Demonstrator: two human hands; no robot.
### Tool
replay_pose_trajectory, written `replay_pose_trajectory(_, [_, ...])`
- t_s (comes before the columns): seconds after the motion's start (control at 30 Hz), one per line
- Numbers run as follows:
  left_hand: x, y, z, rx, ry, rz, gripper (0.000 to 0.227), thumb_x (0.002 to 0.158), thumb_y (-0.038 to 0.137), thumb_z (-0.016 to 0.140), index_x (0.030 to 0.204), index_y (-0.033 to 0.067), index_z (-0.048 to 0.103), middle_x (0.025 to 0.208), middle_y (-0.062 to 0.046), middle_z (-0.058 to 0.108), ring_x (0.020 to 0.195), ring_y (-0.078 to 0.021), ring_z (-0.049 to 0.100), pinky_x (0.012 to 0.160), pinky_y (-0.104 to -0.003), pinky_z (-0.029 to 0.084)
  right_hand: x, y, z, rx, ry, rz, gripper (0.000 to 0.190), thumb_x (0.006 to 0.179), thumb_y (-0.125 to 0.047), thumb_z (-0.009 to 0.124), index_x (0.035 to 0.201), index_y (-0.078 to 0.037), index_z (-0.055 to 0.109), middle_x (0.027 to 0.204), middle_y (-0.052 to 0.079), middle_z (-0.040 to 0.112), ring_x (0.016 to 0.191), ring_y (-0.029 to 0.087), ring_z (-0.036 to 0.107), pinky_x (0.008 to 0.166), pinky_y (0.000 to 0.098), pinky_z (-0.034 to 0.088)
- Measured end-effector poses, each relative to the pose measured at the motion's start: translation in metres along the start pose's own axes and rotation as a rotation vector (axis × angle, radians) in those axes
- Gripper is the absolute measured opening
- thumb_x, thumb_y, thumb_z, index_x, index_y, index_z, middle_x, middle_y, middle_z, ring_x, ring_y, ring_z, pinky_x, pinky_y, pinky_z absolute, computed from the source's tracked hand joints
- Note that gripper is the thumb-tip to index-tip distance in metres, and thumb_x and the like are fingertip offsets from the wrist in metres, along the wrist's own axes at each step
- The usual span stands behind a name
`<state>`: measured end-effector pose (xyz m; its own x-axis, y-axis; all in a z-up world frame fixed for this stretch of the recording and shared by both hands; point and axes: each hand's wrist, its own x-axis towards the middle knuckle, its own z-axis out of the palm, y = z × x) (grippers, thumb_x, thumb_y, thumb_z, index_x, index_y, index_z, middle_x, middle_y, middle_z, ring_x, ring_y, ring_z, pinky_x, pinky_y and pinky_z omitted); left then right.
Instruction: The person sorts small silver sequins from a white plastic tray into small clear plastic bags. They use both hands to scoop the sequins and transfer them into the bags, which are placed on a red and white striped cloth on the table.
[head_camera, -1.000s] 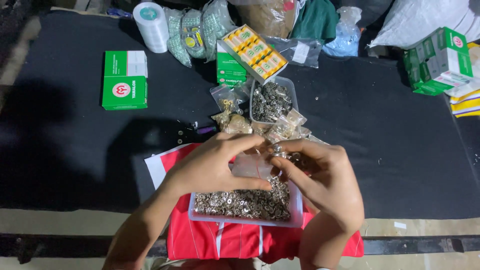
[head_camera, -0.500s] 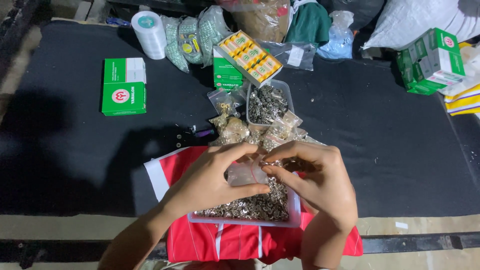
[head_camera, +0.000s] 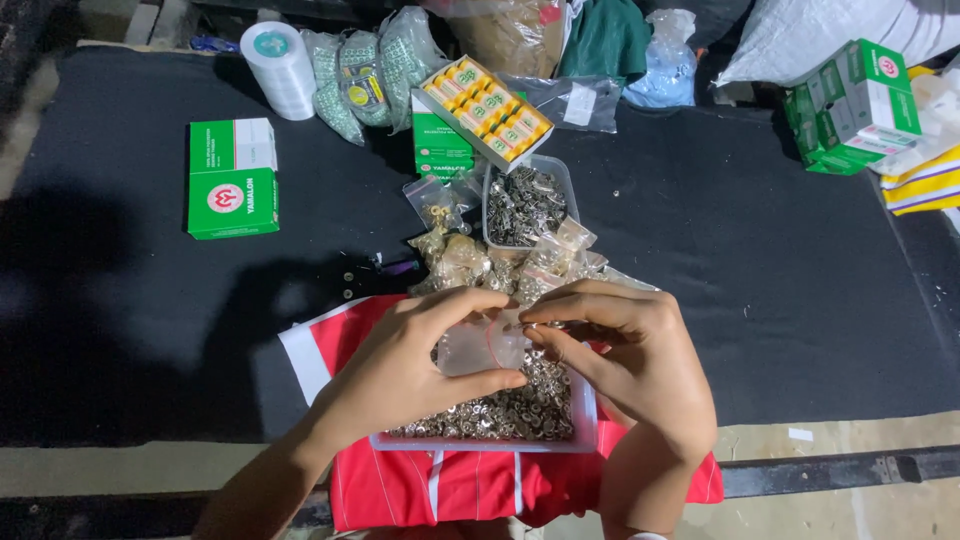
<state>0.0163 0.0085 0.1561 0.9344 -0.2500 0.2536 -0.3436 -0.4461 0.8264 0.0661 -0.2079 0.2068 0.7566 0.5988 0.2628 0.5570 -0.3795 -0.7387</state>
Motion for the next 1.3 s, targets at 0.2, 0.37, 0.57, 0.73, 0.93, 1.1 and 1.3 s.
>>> replay_pose_trajectory(0.2, [0.000,-0.004,-0.003,0.076,0.089,0.075,0.054,0.079,0.040,0.085,0.124,0.0181,0.065,0.107,0.000,0.075,0.096,-0.0168,0.072,0.084,-0.031,0.055,-0.005,0.008,-0.005,-0.015,0.016,0.020,0.012,0.089,-0.015,0.073,0.097,-0.009,0.079,0.093,0.004,0.080,0.079,0.010,0.075,0.057,0.0194,0.058])
replay_pose_trajectory(0.37, [0.001,-0.009,-0.010,0.137,0.130,0.156,0.054,0.080,0.036,0.086,0.125,0.0137,0.065,0.114,-0.002,0.074,0.101,-0.0202,0.070,0.092,-0.033,0.051,-0.010,0.019,-0.008,-0.148,-0.060,-0.019,0.015,0.088,-0.011,0.074,0.102,-0.009,0.078,0.096,0.004,0.079,0.074,0.012,0.076,0.063,0.0241,0.059])
replay_pose_trajectory(0.57, [0.003,-0.015,-0.003,0.193,0.054,0.110,0.054,0.080,0.044,0.084,0.124,0.0178,0.065,0.099,0.001,0.075,0.093,-0.0218,0.071,0.085,-0.036,0.052,-0.012,0.021,0.001,-0.230,0.004,-0.014,0.015,0.087,-0.008,0.076,0.101,-0.007,0.078,0.096,0.005,0.078,0.073,0.015,0.076,0.064,0.0276,0.060])
replay_pose_trajectory(0.73, [0.006,-0.018,0.004,0.195,0.028,0.103,0.054,0.078,0.046,0.084,0.120,0.0151,0.067,0.107,-0.003,0.074,0.090,-0.0239,0.070,0.083,-0.037,0.052,-0.009,0.011,0.005,-0.196,0.039,-0.040,0.015,0.086,-0.005,0.076,0.101,-0.006,0.076,0.100,0.005,0.077,0.079,0.014,0.077,0.067,0.0248,0.064])
replay_pose_trajectory(0.93, [0.003,-0.016,-0.005,0.138,-0.010,0.056,0.055,0.078,0.048,0.082,0.120,0.0158,0.067,0.115,-0.002,0.076,0.093,-0.0222,0.071,0.082,-0.035,0.054,-0.004,0.011,0.005,-0.160,0.015,-0.032,0.013,0.088,-0.010,0.076,0.100,-0.007,0.075,0.098,0.005,0.078,0.078,0.013,0.076,0.068,0.0242,0.059])
replay_pose_trajectory(1.1, [-0.003,-0.016,-0.022,0.178,0.064,0.014,0.055,0.078,0.043,0.084,0.124,0.0190,0.066,0.098,0.001,0.078,0.097,-0.0198,0.072,0.088,-0.032,0.049,-0.003,0.027,0.006,-0.157,-0.294,-0.001,0.025,0.089,-0.006,0.070,0.114,-0.009,0.073,0.100,0.006,0.077,0.074,0.017,0.080,0.067,0.0292,0.066])
replay_pose_trajectory(1.3, [-0.004,-0.015,-0.027,0.189,0.026,0.007,0.055,0.077,0.047,0.084,0.123,0.0209,0.066,0.099,0.001,0.078,0.094,-0.0206,0.073,0.088,-0.033,0.049,0.003,0.028,0.005,-0.143,-0.481,-0.028,0.028,0.092,-0.014,0.070,0.120,-0.010,0.070,0.100,0.003,0.076,0.062,0.019,0.075,0.060,0.0354,0.055])
